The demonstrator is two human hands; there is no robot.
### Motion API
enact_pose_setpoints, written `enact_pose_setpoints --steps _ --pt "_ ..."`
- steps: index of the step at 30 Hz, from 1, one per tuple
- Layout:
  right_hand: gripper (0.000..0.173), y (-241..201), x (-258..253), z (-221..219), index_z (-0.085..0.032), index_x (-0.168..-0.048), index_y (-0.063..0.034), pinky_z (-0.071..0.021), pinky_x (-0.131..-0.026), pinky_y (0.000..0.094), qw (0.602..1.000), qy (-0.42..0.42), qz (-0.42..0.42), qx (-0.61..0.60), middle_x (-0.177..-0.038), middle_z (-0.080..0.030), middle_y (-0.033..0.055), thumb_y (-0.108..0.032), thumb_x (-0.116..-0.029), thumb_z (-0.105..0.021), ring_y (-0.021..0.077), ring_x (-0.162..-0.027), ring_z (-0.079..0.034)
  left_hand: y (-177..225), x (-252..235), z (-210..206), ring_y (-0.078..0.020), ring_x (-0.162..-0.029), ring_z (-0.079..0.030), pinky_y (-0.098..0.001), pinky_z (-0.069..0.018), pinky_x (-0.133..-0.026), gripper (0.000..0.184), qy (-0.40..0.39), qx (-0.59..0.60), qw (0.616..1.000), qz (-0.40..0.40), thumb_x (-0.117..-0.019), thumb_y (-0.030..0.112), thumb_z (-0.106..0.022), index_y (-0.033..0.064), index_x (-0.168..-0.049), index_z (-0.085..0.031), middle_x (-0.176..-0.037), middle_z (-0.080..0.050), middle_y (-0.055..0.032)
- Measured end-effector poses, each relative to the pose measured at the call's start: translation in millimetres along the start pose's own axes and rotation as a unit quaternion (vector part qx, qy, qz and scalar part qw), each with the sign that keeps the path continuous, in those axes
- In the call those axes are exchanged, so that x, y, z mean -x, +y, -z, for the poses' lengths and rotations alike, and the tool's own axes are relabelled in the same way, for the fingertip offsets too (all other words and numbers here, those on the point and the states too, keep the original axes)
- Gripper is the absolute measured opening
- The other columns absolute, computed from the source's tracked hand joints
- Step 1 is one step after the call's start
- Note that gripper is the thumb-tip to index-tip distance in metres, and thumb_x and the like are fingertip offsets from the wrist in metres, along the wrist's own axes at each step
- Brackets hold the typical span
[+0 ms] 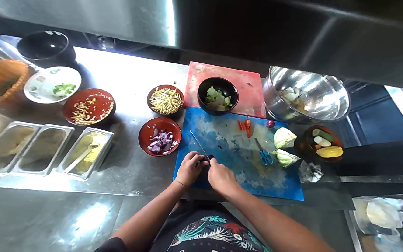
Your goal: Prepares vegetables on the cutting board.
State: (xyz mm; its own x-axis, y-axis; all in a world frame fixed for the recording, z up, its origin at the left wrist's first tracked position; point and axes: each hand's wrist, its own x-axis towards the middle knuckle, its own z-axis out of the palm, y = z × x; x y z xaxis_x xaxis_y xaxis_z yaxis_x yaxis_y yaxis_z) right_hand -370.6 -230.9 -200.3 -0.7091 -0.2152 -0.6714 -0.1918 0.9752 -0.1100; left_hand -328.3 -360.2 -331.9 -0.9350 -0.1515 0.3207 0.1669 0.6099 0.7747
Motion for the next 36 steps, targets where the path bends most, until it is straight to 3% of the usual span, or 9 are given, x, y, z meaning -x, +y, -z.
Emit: enact_pose_setpoints --steps 4,13,16,19,21,25,30,33,36 --pt "0.033 11.4 18.9 0.0 -0.048 -0.137 -0.009 -0.0566 -0.088 0.0528 0.999 -0.047 -0.008 0.015 -0.115 -0.069 0.0173 -0.025 -0.1096 -0.036 0.0345 -0.11 -0.069 1.7 -0.9 2.6 -0.0231 -0.107 -0.068 -0.0408 -0.058 -0.097 0.024 -0.007 0.001 1.0 0.01 -0.0974 0.028 -0.072 0.0061 -0.106 -0.075 -0.112 -0.07 -0.0113" --pt "0.036 4.1 -15.1 -38.9 -0.047 -0.138 -0.009 -0.0583 -0.081 0.0561 0.999 0.035 -0.014 -0.035 -0.108 -0.071 0.0181 -0.03 -0.1094 -0.038 0.0378 -0.102 -0.072 8.0 -2.6 29.5 -0.0251 -0.109 -0.067 -0.0444 -0.055 -0.099 0.025 -0.072 0.01 0.996 0.057 -0.0925 0.026 -0.077 0.0043 -0.105 -0.072 -0.112 -0.071 -0.011" --pt "0.035 5.2 -15.4 -37.9 -0.049 -0.136 -0.0087 -0.0583 -0.082 0.0561 0.998 0.039 -0.017 -0.043 -0.108 -0.071 0.0184 -0.03 -0.1098 -0.037 0.038 -0.103 -0.072 18.0 -11.1 46.2 -0.0287 -0.113 -0.066 -0.0475 -0.0526 -0.102 0.035 -0.152 -0.022 0.983 0.105 -0.0908 0.02 -0.073 0.0027 -0.121 -0.066 -0.116 -0.07 -0.0142" --pt "0.034 6.9 -15.4 -36.8 -0.049 -0.135 -0.0088 -0.0581 -0.082 0.0569 0.997 0.044 -0.01 -0.056 -0.109 -0.071 0.0185 -0.029 -0.1088 -0.039 0.0379 -0.103 -0.072 28.6 -29.5 52.0 -0.032 -0.13 -0.056 -0.0485 -0.0472 -0.11 0.059 -0.264 -0.093 0.952 0.124 -0.0896 0.027 -0.074 0.0092 -0.143 -0.057 -0.139 -0.058 -0.0164" --pt "0.035 7.6 -15.3 -35.4 -0.05 -0.134 -0.0091 -0.0577 -0.084 0.0571 0.997 0.041 -0.012 -0.062 -0.11 -0.071 0.0184 -0.03 -0.1089 -0.039 0.0376 -0.105 -0.071 29.8 -36.3 48.5 -0.0328 -0.127 -0.057 -0.0484 -0.0486 -0.108 0.056 -0.293 -0.127 0.94 0.117 -0.0904 0.03 -0.076 0.0097 -0.14 -0.061 -0.137 -0.059 -0.0168" --pt "0.034 24.6 -22.2 -32.4 -0.055 -0.129 -0.0085 -0.0552 -0.084 0.0589 0.988 0.029 0.012 -0.154 -0.107 -0.07 0.0189 -0.033 -0.1076 -0.045 0.0372 -0.101 -0.07 32.1 -39.5 61.1 -0.0287 -0.114 -0.066 -0.0478 -0.0543 -0.101 0.045 -0.25 -0.047 0.958 0.131 -0.0906 0.022 -0.076 0.0051 -0.131 -0.067 -0.125 -0.066 -0.0164" --pt "0.032 78.6 -9.8 -16.9 -0.055 -0.124 -0.0054 -0.0577 -0.069 0.0474 0.942 0.045 0.04 -0.331 -0.087 -0.064 0.0156 -0.032 -0.107 -0.052 0.0279 -0.072 -0.067 35.1 -55.8 61.3 -0.033 -0.132 -0.054 -0.0519 -0.0432 -0.113 0.059 -0.331 -0.154 0.929 0.062 -0.0904 0.036 -0.078 0.013 -0.142 -0.062 -0.137 -0.063 -0.0126" --pt "0.033 123.6 -4.4 -8.2 -0.051 -0.129 -0.0052 -0.0563 -0.061 0.037 0.919 0.03 0.015 -0.393 -0.08 -0.059 0.0114 -0.031 -0.108 -0.053 0.02 -0.062 -0.062 49.7 -80.9 42.7 -0.0352 -0.132 -0.054 -0.056 -0.0433 -0.112 0.046 -0.37 -0.192 0.908 -0.032 -0.0961 0.016 -0.069 0.022 -0.141 -0.064 -0.141 -0.061 -0.0107" --pt "0.04 163.0 -1.6 -13.5 -0.049 -0.137 -0.0059 -0.0576 -0.065 0.0404 0.927 0.002 -0.01 -0.375 -0.087 -0.062 0.0135 -0.032 -0.1074 -0.053 0.0226 -0.066 -0.064 60.7 -100.5 22.7 -0.0415 -0.13 -0.055 -0.062 -0.0477 -0.105 0.055 -0.484 -0.239 0.838 -0.079 -0.0915 0.0 -0.067 0.0223 -0.141 -0.063 -0.147 -0.055 -0.0164"
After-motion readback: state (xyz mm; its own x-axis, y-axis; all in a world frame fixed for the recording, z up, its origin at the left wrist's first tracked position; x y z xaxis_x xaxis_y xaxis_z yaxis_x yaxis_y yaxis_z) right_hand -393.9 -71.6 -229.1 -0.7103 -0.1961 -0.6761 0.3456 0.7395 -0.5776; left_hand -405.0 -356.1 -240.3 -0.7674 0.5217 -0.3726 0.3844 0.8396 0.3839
